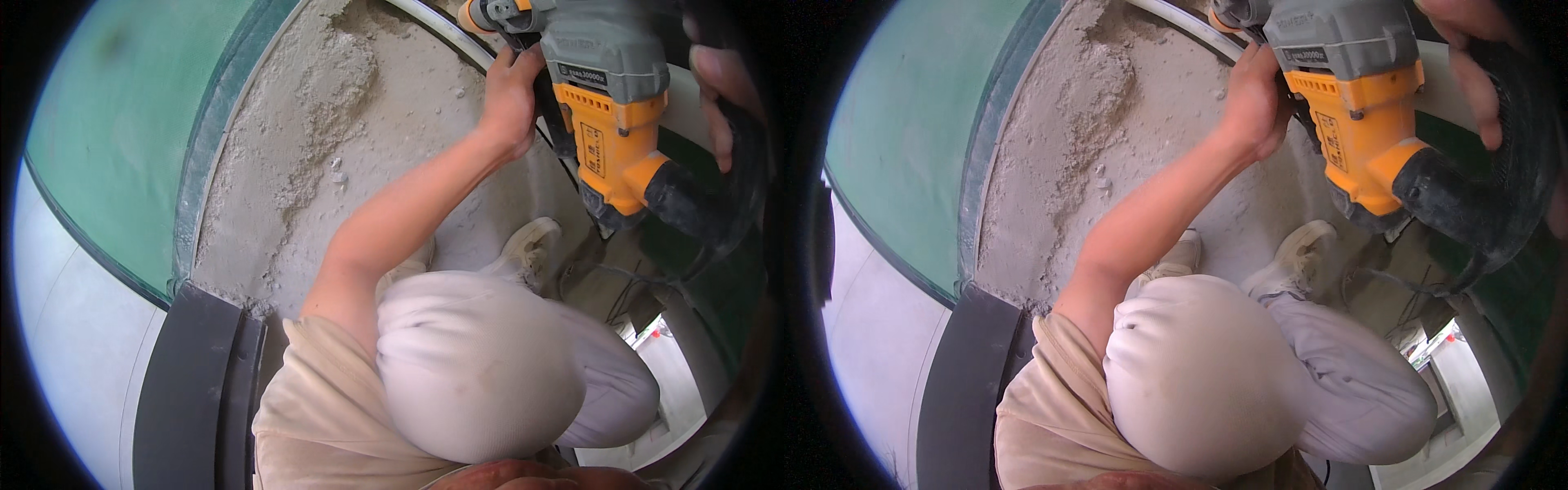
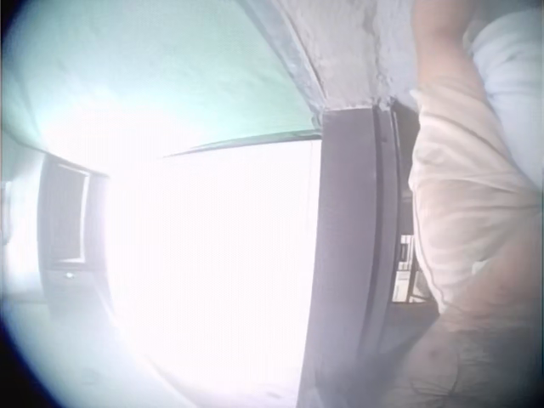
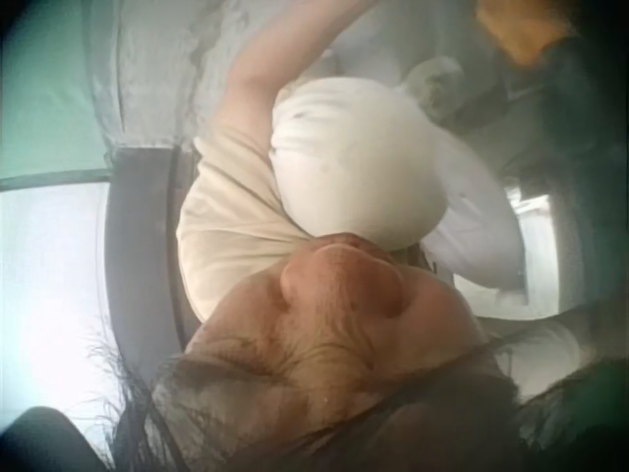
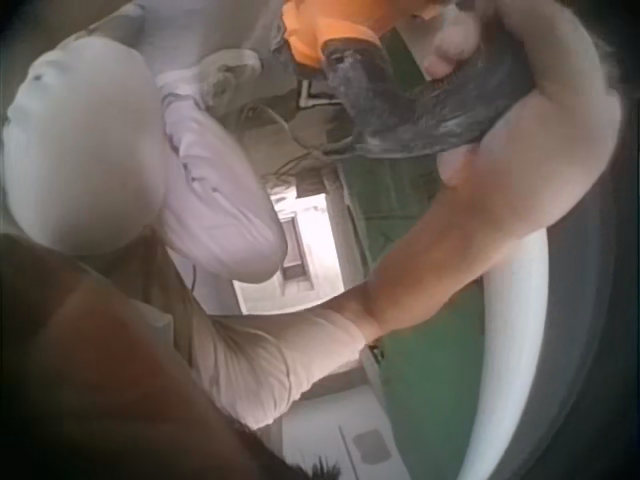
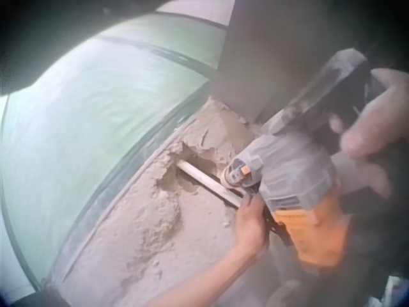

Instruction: The person uses a rotary hammer to cut a groove in a concrete wall, then inserts a white conduit pipe into the groove. They secure the pipe using green plastic anchors and a hammer.

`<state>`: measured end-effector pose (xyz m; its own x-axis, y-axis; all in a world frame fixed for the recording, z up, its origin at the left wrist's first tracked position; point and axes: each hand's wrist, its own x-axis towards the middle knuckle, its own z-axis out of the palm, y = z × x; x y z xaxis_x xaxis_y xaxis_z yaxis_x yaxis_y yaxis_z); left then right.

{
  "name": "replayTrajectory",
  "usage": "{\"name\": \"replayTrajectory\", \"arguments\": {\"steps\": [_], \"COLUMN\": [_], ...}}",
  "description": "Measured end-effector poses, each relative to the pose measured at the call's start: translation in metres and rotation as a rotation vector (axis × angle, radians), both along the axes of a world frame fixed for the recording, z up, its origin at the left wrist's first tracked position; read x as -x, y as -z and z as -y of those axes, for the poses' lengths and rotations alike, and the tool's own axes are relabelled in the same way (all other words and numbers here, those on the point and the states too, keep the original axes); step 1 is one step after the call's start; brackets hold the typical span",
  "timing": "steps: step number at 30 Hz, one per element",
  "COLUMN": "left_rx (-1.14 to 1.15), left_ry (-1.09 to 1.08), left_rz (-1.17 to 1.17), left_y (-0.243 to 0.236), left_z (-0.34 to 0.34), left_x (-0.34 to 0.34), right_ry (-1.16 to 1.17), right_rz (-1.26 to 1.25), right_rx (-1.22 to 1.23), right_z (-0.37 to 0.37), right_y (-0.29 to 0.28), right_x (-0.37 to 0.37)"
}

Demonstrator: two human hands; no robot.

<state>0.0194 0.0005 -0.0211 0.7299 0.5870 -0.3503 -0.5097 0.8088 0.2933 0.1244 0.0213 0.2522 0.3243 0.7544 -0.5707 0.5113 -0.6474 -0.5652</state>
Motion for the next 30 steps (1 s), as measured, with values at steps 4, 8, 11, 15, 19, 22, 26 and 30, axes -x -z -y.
{"name": "replayTrajectory", "arguments": {"steps": [4, 8, 11, 15, 19, 22, 26, 30], "left_rx": [0.07, 0.054, 0.042, 0.042, 0.03, 0.012, -0.078, -0.058], "left_ry": [0.073, 0.099, 0.149, 0.124, 0.12, 0.099, 0.117, 0.066], "left_rz": [-0.018, -0.056, -0.057, -0.07, -0.104, -0.126, -0.045, -0.143], "left_y": [-0.001, 0.0, -0.017, -0.036, -0.041, -0.056, -0.076, -0.081], "left_z": [0.004, -0.002, -0.005, -0.001, 0.007, 0.012, 0.035, 0.033], "left_x": [0.004, 0.013, 0.02, 0.014, 0.012, 0.014, 0.0, 0.024], "right_ry": [0.058, 0.078, 0.104, 0.11, 0.05, -0.019, 0.243, 0.246], "right_rz": [0.015, 0.013, 0.029, 0.102, -0.024, -0.211, -0.207, -0.301], "right_rx": [-0.003, -0.033, -0.049, -0.037, 0.0, -0.042, -0.091, -0.099], "right_z": [0.013, 0.015, 0.017, 0.022, 0.027, 0.031, 0.041, 0.04], "right_y": [-0.005, -0.006, -0.01, -0.023, -0.035, -0.053, -0.104, -0.093], "right_x": [0.013, 0.02, 0.028, 0.035, 0.012, -0.008, 0.034, 0.028]}}
